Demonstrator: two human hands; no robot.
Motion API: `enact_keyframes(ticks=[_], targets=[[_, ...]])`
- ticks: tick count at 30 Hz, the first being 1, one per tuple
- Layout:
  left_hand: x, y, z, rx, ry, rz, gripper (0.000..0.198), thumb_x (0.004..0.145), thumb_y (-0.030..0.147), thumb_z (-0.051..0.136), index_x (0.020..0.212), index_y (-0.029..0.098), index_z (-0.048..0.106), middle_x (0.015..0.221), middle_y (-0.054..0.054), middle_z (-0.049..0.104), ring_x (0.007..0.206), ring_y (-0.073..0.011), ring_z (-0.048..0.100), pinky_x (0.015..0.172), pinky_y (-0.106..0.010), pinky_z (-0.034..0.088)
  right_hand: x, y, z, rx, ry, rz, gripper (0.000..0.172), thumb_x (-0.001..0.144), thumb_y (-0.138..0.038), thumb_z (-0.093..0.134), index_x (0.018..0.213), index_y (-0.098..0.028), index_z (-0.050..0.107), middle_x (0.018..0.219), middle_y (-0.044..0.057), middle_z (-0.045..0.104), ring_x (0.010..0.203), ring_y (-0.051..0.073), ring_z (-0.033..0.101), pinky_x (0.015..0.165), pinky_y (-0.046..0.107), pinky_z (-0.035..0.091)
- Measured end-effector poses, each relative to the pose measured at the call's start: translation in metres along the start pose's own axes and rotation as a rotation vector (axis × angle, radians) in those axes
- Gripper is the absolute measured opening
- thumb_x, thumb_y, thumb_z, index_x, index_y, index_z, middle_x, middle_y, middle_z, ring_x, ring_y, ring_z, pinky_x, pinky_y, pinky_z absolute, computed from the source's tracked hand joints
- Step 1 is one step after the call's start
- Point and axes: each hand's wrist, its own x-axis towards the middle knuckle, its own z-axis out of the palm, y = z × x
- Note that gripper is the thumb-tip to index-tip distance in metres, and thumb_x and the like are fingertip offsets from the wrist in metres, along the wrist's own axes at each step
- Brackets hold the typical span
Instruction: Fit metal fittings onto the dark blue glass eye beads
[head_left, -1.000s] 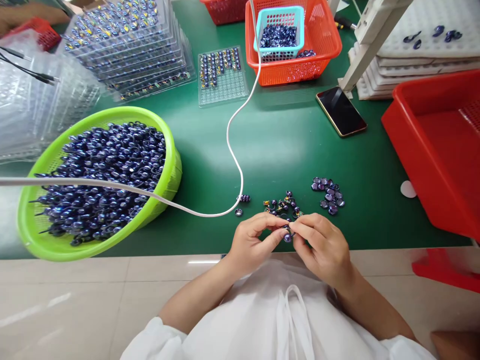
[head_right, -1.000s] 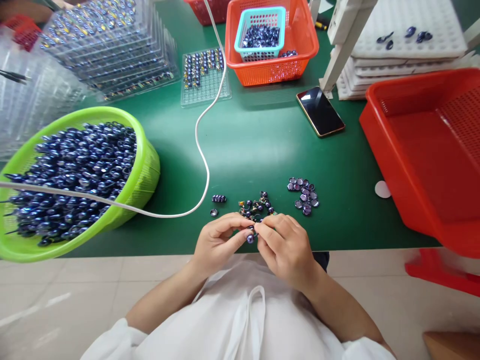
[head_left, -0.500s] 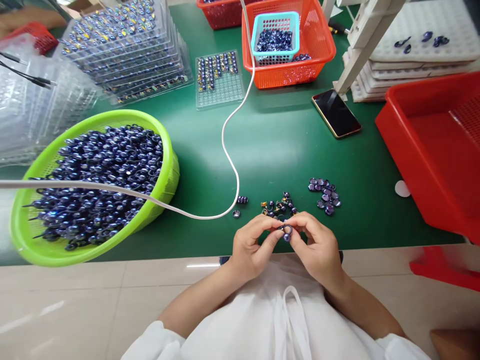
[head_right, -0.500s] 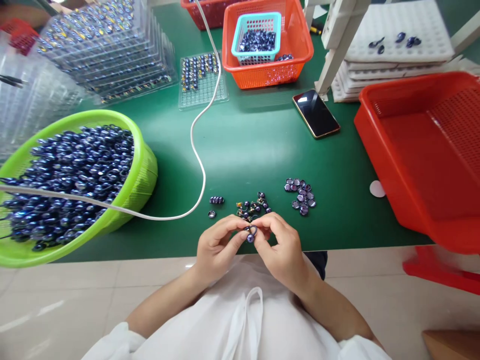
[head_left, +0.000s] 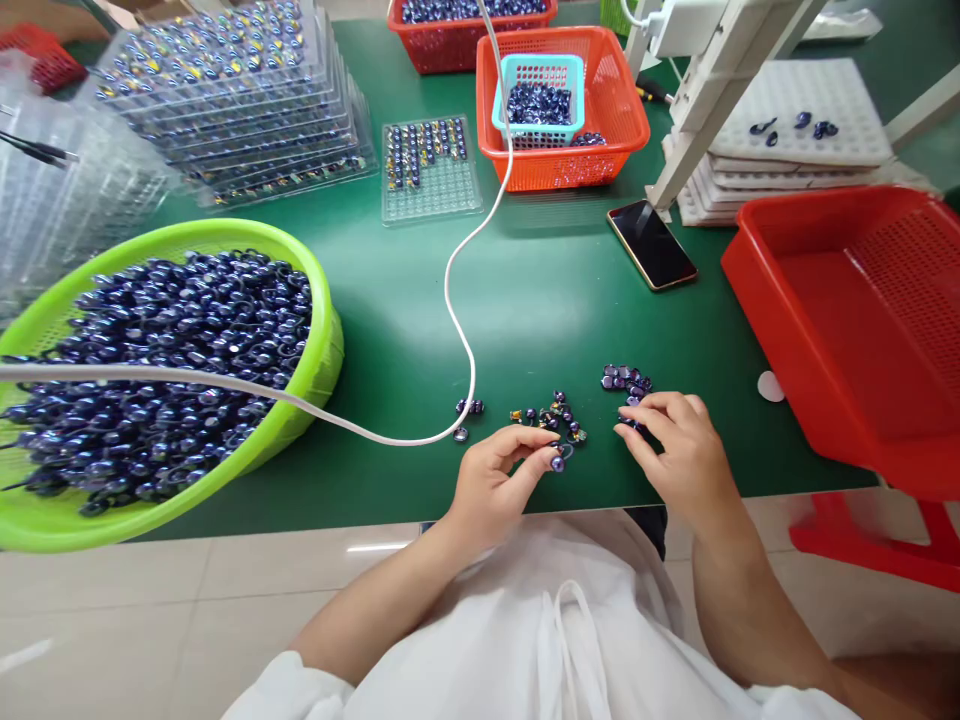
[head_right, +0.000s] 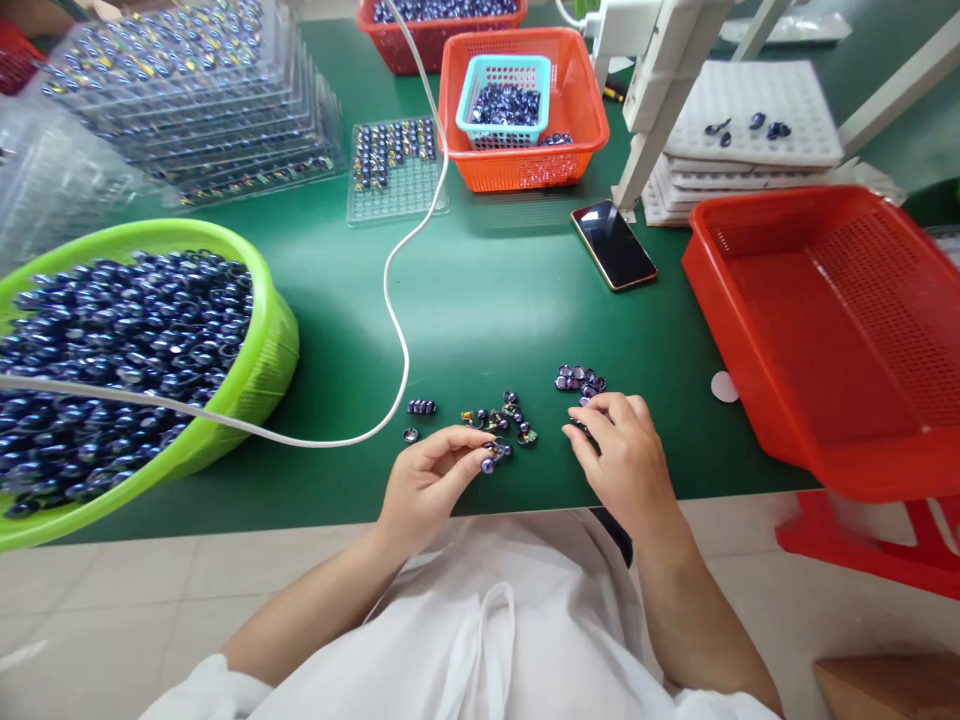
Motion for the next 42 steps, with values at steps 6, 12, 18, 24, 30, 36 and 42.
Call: enact_keyframes(ticks=[6,12,18,24,30,36,42], targets=[[0.009,0.001,-0.003,-0.294,0.058,-0.176,0.026,0.074,0.034,0.084,0.092,0.016,0.078,0.079,-0.004,0.075,0.067,-0.0136,0.067,0.069,-0.028,0.058,0.003,0.003,0.007,-0.073,-0.007,-0.024,0.014,0.094,-0.022,0.061,0.098,-0.023,0.075,0.094,0.008,0.066,0.089,0.026,0.059,0.081,0.044,0.052],[0.011,-0.007,-0.004,-0.426,0.052,-0.237,0.026,0.071,0.033,0.087,0.089,0.016,0.080,0.083,-0.006,0.078,0.074,-0.0154,0.071,0.074,-0.028,0.059,0.003,-0.042,0.005,0.552,-0.156,0.001,0.024,0.096,-0.017,0.059,0.115,-0.028,0.070,0.103,0.004,0.071,0.091,0.018,0.069,0.077,0.031,0.058],[0.008,-0.008,-0.003,-0.395,0.066,-0.212,0.021,0.072,0.032,0.087,0.087,0.018,0.081,0.081,-0.004,0.079,0.073,-0.0135,0.071,0.074,-0.025,0.058,-0.002,-0.071,0.023,0.922,-0.019,0.309,0.015,0.089,-0.023,0.073,0.103,-0.027,0.071,0.092,0.000,0.075,0.075,0.015,0.074,0.071,0.028,0.064],[0.005,0.000,-0.003,-0.313,0.126,-0.192,0.021,0.068,0.034,0.088,0.083,0.019,0.083,0.081,-0.005,0.080,0.073,-0.0188,0.073,0.073,-0.031,0.062,-0.001,-0.074,0.030,0.971,0.022,0.337,0.012,0.087,-0.024,0.074,0.099,-0.027,0.074,0.090,-0.001,0.077,0.071,0.016,0.075,0.068,0.028,0.067],[0.001,0.001,-0.002,-0.126,0.141,-0.004,0.013,0.079,0.027,0.079,0.089,0.021,0.083,0.090,-0.007,0.081,0.082,-0.0211,0.075,0.077,-0.031,0.061,0.002,-0.077,0.028,0.964,0.032,0.355,0.014,0.088,-0.020,0.073,0.100,-0.028,0.075,0.090,-0.002,0.078,0.072,0.015,0.075,0.068,0.027,0.067],[-0.003,-0.001,-0.004,0.038,0.066,0.265,0.017,0.089,0.018,0.068,0.100,0.021,0.081,0.090,-0.008,0.079,0.081,-0.0184,0.072,0.080,-0.031,0.058,0.002,-0.076,0.025,0.994,-0.020,0.430,0.011,0.088,-0.023,0.074,0.099,-0.027,0.074,0.087,-0.002,0.077,0.070,0.014,0.075,0.067,0.026,0.066],[-0.005,-0.002,-0.008,0.109,-0.013,0.282,0.018,0.089,0.019,0.069,0.106,0.019,0.076,0.086,-0.008,0.076,0.079,-0.0180,0.069,0.076,-0.030,0.056,-0.001,-0.069,0.024,1.014,-0.111,0.452,0.019,0.089,-0.026,0.072,0.108,-0.027,0.073,0.085,-0.001,0.076,0.066,0.013,0.072,0.064,0.025,0.064]])
